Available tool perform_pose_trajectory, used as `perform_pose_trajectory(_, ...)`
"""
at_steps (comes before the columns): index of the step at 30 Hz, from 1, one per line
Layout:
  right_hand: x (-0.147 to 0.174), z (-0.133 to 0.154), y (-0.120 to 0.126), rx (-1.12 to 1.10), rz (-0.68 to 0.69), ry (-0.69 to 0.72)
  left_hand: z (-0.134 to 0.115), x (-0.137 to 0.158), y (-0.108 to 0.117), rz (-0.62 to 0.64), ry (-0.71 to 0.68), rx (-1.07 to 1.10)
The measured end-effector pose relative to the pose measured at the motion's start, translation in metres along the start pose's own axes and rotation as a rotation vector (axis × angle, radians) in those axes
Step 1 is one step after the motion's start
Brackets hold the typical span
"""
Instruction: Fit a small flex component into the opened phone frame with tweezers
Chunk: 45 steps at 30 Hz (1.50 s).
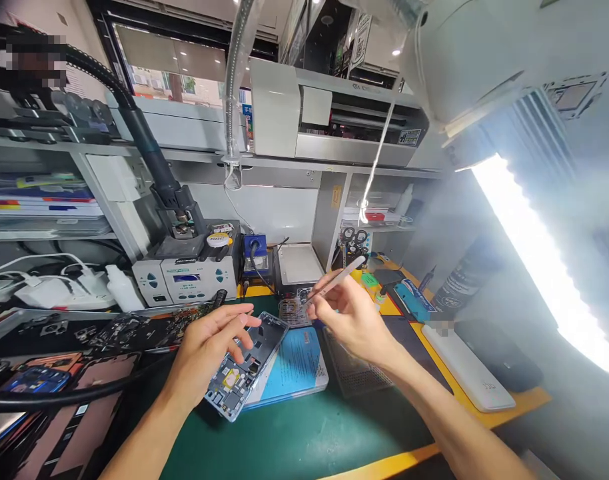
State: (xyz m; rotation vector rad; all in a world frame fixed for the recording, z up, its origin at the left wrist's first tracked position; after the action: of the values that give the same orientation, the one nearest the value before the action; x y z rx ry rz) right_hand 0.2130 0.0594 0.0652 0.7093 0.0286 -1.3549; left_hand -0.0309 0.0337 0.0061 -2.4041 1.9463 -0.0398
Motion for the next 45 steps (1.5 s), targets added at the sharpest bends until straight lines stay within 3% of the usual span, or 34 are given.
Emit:
perform_pose_trajectory(8, -0.008, -0.004, -0.025, -0.566, -0.062, -0.288, -0.003, 0.005, -0.006, 0.041, 0.012, -0.021)
perform_pose_trajectory(19, 0.011, -0.017, -0.028, -0.780, -0.130, -0.513, -0.014, 0.020, -0.014, 0.080, 0.089, -0.036)
perform_pose_trajectory(23, 0.017, -0.016, -0.037, -0.774, -0.215, -0.483, -0.013, 0.021, -0.014, 0.108, 0.108, -0.040)
perform_pose_trajectory(29, 0.022, -0.014, -0.038, -0.713, -0.279, -0.408, -0.019, 0.025, -0.014, 0.041, 0.122, -0.084)
perform_pose_trajectory(38, 0.032, 0.001, -0.043, -0.295, -0.450, -0.083, -0.021, 0.029, -0.012, 0.097, 0.121, -0.113)
perform_pose_trajectory(45, 0.034, 0.000, -0.043, -0.257, -0.437, -0.026, -0.021, 0.029, -0.014, 0.109, 0.134, -0.136)
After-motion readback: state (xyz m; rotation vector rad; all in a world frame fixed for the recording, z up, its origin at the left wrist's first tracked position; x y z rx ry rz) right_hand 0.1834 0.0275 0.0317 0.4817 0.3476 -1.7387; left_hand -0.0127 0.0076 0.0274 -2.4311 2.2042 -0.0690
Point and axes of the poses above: each hand's wrist, its own x-axis away from the middle knuckle, its own y-axis out of the back of the hand, z = x × y, the point moved 1 cm from there along -x, towards the middle knuckle, and after that the axes turned 9 degrees about -z, right-handed, at the moved point
